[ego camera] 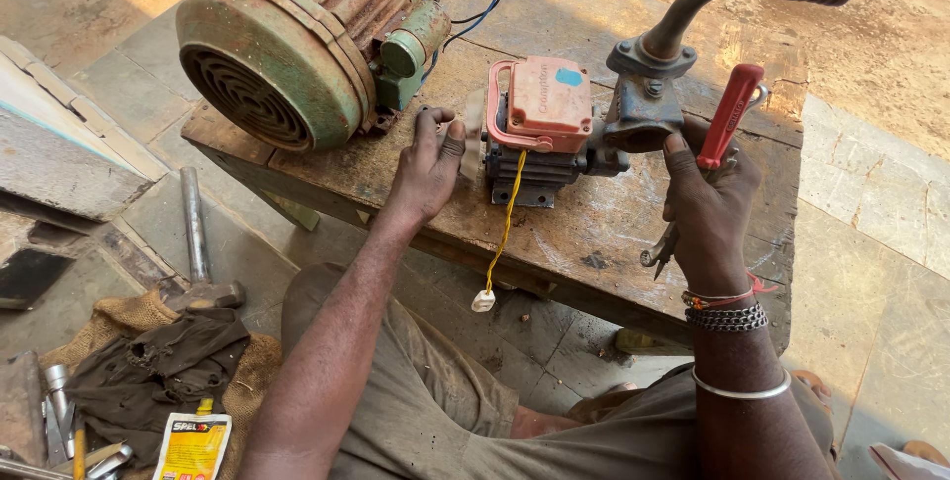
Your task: The person is repairing a small electric motor on a wooden workbench. They use a screwdriver to remove the cover, then use a wrench and hammer to adjust and secure the internal components and casing.
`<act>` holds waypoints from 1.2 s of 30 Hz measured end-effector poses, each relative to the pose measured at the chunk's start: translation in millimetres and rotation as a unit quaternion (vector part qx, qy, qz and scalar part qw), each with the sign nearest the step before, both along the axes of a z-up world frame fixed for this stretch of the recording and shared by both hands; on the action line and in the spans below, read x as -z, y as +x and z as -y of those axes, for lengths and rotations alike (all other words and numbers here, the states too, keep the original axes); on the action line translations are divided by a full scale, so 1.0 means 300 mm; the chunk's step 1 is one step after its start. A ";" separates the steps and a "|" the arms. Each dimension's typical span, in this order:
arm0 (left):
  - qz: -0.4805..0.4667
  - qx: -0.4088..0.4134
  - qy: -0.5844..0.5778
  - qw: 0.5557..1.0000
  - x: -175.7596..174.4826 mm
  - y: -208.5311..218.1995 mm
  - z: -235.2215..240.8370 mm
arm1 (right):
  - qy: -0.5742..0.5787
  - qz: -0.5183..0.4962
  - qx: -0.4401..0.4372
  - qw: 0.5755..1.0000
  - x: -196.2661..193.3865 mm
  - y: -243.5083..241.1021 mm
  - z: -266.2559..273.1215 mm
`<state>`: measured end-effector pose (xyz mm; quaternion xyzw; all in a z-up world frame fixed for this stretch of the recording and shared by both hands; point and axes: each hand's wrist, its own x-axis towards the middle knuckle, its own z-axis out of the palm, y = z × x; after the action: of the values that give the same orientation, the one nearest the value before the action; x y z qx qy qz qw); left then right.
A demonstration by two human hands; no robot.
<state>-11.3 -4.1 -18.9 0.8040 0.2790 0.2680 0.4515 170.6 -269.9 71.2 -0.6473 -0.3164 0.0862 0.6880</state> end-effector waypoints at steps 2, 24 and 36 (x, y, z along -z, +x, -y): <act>0.025 -0.023 -0.060 0.998 -0.003 -0.035 -0.001 | -0.007 0.002 0.001 1.000 0.002 0.004 0.007; 0.178 0.041 0.132 0.974 -0.028 -0.048 0.036 | -0.011 -0.019 0.016 1.000 -0.008 0.004 -0.001; 0.070 -0.030 0.017 0.997 -0.032 -0.087 -0.010 | -0.014 -0.009 0.020 1.000 0.005 0.015 0.005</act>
<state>-37.5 -1.0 -9.2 0.7820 0.2661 0.3423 0.4477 175.0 -271.6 69.7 -0.6624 -0.2962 0.0826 0.6831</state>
